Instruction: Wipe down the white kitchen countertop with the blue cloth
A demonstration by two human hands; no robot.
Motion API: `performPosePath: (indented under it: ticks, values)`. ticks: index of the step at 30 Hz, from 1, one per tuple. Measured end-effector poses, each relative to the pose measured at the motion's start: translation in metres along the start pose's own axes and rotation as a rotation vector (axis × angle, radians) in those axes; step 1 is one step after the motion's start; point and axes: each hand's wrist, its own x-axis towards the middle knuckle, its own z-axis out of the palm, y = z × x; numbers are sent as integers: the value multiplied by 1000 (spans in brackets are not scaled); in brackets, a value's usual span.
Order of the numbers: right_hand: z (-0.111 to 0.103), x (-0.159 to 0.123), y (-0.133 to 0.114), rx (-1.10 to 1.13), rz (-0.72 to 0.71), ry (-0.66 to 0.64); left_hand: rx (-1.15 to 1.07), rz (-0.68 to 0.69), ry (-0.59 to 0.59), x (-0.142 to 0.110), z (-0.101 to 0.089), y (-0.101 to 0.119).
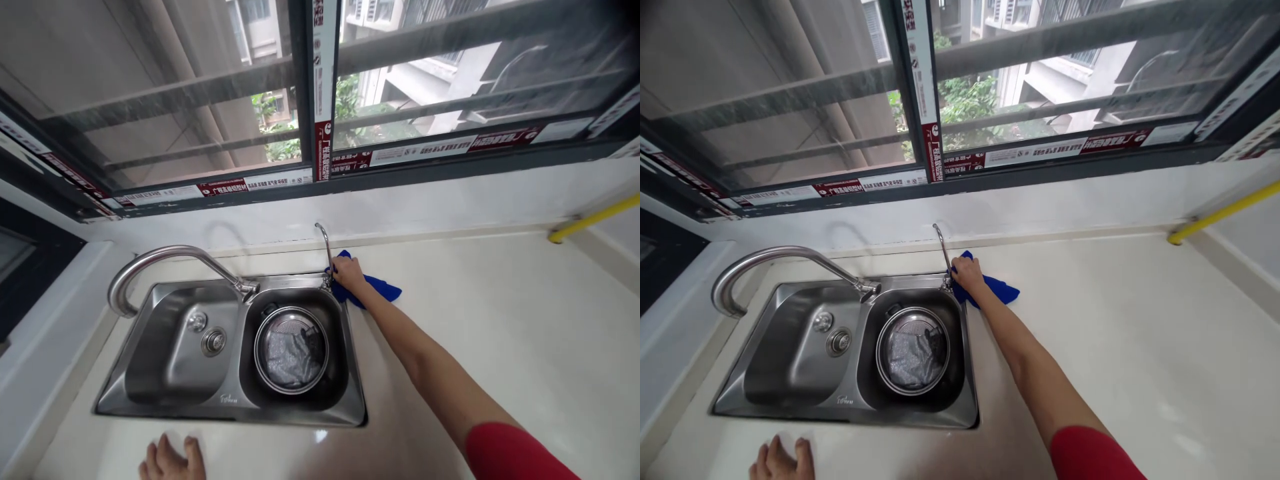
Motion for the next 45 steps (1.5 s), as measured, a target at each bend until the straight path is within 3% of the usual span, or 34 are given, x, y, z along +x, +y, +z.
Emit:
performPosePath:
  ticks: [18, 28, 36, 45]
  values:
    - [3, 2, 6, -27, -12, -39, -4, 18, -1, -3, -3, 1]
    - [7, -12, 2, -37, 181, 33, -24, 9, -11, -4, -5, 1]
    - [10, -26, -9, -28, 247, 80, -68, -7, -23, -3, -3, -4]
    - [14, -55, -1, -32, 309, 141, -71, 3, -8, -4, -1, -3]
